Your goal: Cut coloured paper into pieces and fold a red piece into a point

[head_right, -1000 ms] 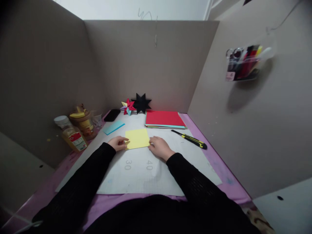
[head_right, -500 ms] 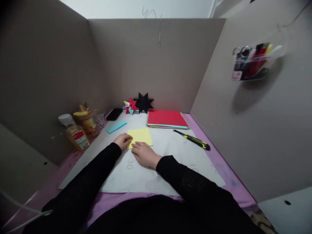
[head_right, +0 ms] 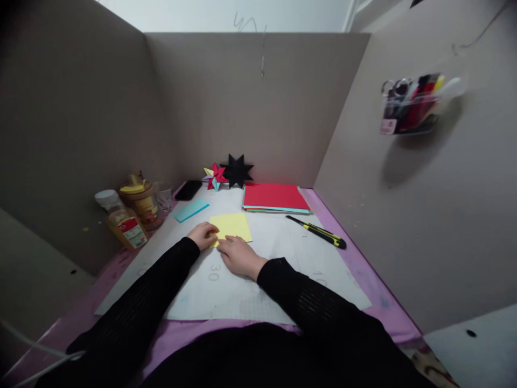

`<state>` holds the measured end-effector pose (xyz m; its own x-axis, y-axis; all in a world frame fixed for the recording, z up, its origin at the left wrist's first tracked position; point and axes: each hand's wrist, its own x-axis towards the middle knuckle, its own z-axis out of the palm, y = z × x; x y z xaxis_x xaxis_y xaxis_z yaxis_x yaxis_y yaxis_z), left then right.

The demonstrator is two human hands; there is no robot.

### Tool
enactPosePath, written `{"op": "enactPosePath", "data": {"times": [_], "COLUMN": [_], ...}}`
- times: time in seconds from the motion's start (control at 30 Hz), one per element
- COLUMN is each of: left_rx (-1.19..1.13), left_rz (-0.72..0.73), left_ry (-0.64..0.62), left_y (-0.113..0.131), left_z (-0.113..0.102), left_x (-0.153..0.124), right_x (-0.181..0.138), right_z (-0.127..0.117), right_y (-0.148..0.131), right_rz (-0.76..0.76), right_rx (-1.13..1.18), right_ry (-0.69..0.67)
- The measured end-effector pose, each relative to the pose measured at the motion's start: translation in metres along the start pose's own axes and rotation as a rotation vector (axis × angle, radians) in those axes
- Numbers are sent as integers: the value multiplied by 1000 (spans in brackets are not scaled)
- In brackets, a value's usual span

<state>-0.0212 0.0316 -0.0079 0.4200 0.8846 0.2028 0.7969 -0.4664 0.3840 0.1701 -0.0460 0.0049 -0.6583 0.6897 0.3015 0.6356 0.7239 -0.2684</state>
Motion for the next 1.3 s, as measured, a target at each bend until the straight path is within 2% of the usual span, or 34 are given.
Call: {"op": "enactPosePath", "data": {"times": [0.17,0.37,0.53,0.73,0.97,1.17,1.3], "left_rx": [11,-40,-53,-29,-15,-3,33], "left_rz": [-7,103,121,130,127,114,118], "left_ry": [53,-106,-174,-223,-249,-208,-122], "left_y": [-5,-14,-18,-19,-20,-21,-14], "left_z": [3,-1,-6,-6,-9,-8,-3], "left_x": [-1,3,4,4,4,-3,-4], "right_x": [-1,-1,-1,-19,-42,-43,-41], "right_z": [-1,0,-1,-12,-30,-35,-32], "right_y": [-1,2,3,2,22,28,30], "right_rz": [14,3,21,173,333,414,415], "right_rx": [20,4,-21,-148,-267,-347,-249], "right_ry": [-13,-62,-107,-130,-166,-129,-58]}}
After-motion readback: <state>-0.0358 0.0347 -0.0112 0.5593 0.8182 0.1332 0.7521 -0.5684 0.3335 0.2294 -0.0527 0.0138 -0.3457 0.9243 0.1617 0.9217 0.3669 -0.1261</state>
